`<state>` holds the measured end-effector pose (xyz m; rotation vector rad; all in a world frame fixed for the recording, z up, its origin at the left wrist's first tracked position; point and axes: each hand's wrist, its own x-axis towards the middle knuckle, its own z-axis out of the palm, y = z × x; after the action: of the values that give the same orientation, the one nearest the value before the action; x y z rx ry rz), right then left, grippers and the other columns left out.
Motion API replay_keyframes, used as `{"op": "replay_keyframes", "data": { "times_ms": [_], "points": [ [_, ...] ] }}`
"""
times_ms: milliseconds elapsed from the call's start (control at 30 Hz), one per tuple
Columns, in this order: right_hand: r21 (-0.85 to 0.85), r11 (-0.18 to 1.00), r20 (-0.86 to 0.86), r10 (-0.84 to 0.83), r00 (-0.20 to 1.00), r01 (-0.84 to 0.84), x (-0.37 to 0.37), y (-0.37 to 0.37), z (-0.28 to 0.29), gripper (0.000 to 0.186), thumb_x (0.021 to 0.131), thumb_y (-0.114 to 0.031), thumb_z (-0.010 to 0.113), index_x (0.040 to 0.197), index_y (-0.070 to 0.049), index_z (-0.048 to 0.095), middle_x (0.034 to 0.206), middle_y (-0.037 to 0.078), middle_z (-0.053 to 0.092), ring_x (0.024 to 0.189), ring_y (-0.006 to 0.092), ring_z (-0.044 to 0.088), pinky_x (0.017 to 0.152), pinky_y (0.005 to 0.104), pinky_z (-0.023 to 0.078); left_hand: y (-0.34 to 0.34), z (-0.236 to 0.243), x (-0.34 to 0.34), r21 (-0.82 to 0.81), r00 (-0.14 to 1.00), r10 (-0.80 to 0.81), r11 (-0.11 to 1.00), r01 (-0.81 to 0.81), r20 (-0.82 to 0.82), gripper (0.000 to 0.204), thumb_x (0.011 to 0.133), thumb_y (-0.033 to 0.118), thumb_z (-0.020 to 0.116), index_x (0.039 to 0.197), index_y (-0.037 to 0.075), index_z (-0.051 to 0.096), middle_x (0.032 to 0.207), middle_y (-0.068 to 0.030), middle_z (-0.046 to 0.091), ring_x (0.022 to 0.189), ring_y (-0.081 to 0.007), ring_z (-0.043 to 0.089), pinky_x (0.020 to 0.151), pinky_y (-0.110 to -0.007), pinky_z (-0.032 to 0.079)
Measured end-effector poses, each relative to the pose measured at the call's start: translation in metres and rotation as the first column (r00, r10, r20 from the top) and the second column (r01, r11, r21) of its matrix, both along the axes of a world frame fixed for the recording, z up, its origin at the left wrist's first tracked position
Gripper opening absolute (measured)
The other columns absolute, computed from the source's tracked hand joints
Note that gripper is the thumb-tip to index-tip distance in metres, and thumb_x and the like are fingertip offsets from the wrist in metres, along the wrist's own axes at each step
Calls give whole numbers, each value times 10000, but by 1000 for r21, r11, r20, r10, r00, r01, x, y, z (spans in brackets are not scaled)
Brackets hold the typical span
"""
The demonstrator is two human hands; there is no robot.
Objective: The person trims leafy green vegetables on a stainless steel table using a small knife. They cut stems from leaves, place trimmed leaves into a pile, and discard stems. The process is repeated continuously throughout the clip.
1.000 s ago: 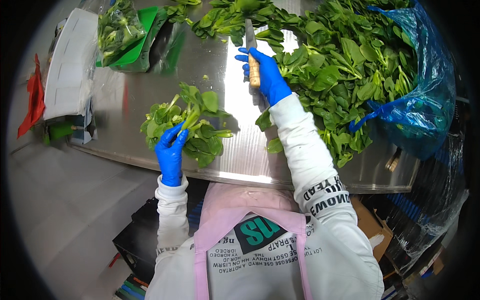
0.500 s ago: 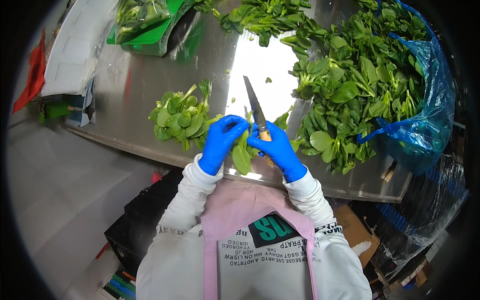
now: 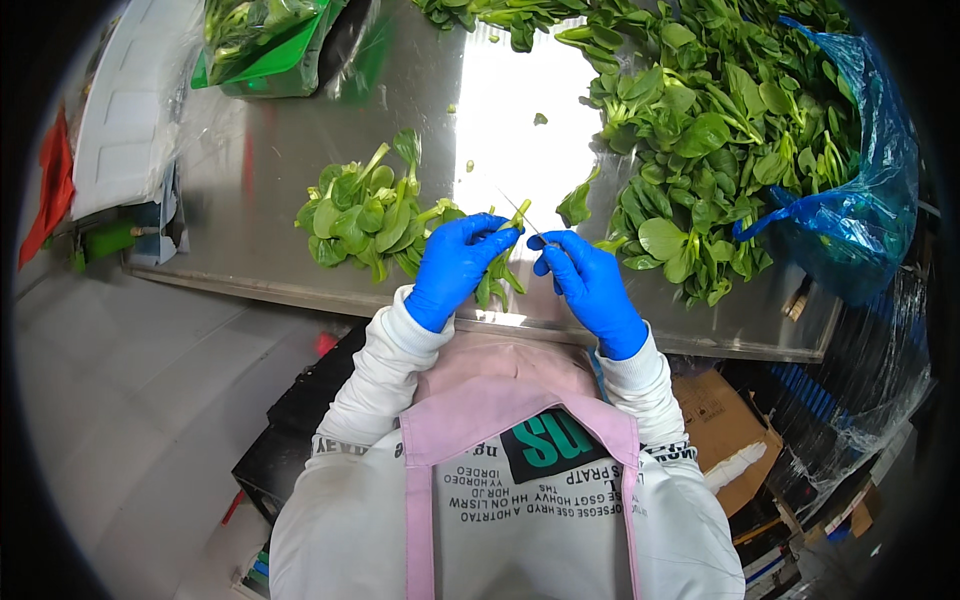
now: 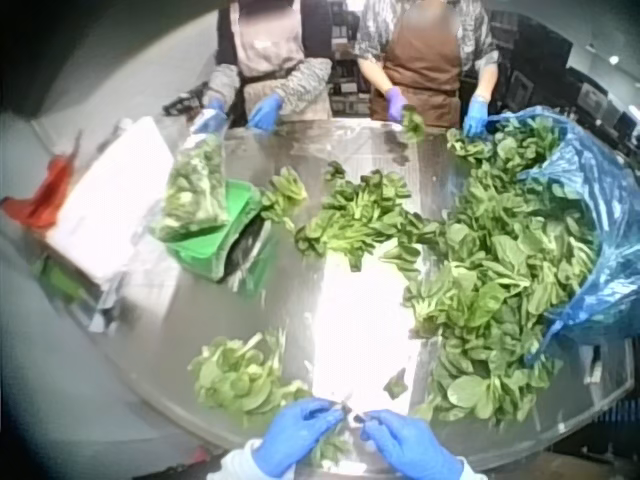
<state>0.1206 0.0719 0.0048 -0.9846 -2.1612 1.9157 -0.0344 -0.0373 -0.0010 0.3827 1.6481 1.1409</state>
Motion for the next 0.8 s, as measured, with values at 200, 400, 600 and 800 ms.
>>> {"op": "replay_keyframes", "data": {
  "times_ms": [200, 400, 600, 800],
  "points": [
    [-86, 994, 77, -64, 995, 71, -6, -6, -1, 287, 920, -297, 512, 1050, -59, 604, 771, 111, 652, 685, 184, 639, 619, 292, 480, -5, -5, -8, 76, 971, -60, 996, 43, 232, 282, 875, 157, 580, 1074, -39, 613, 989, -74, 642, 904, -112, 577, 812, -215, 438],
    [121, 993, 107, -3, 994, -10, -3, -11, -21, 297, 905, -322, 532, 1024, -62, 612, 781, 131, 648, 676, 224, 642, 613, 318, 483, -8, 1, -13, 1, 975, -164, 986, 166, 152, 291, 884, 194, 576, 1062, -30, 628, 902, -64, 653, 803, -87, 567, 723, -226, 456],
    [-35, 992, 160, -113, 981, 120, 13, 3, -49, 284, 908, -321, 535, 1007, -73, 632, 707, 75, 626, 578, 146, 577, 541, 262, 446, -8, 23, -20, 152, 964, -201, 973, 176, 173, 308, 881, 204, 568, 1083, -21, 624, 992, -71, 637, 940, -138, 577, 862, -263, 441],
    [-318, 901, 53, -294, 954, 296, 10, 5, -31, 264, 904, -300, 556, 1004, -70, 640, 661, 15, 578, 531, 47, 464, 490, 192, 377, 0, 18, -26, 160, 877, 10, 982, -98, 480, 392, 910, 267, 522, 1205, 8, 542, 1145, -77, 576, 1032, -158, 549, 935, -288, 412]
  ]
}}
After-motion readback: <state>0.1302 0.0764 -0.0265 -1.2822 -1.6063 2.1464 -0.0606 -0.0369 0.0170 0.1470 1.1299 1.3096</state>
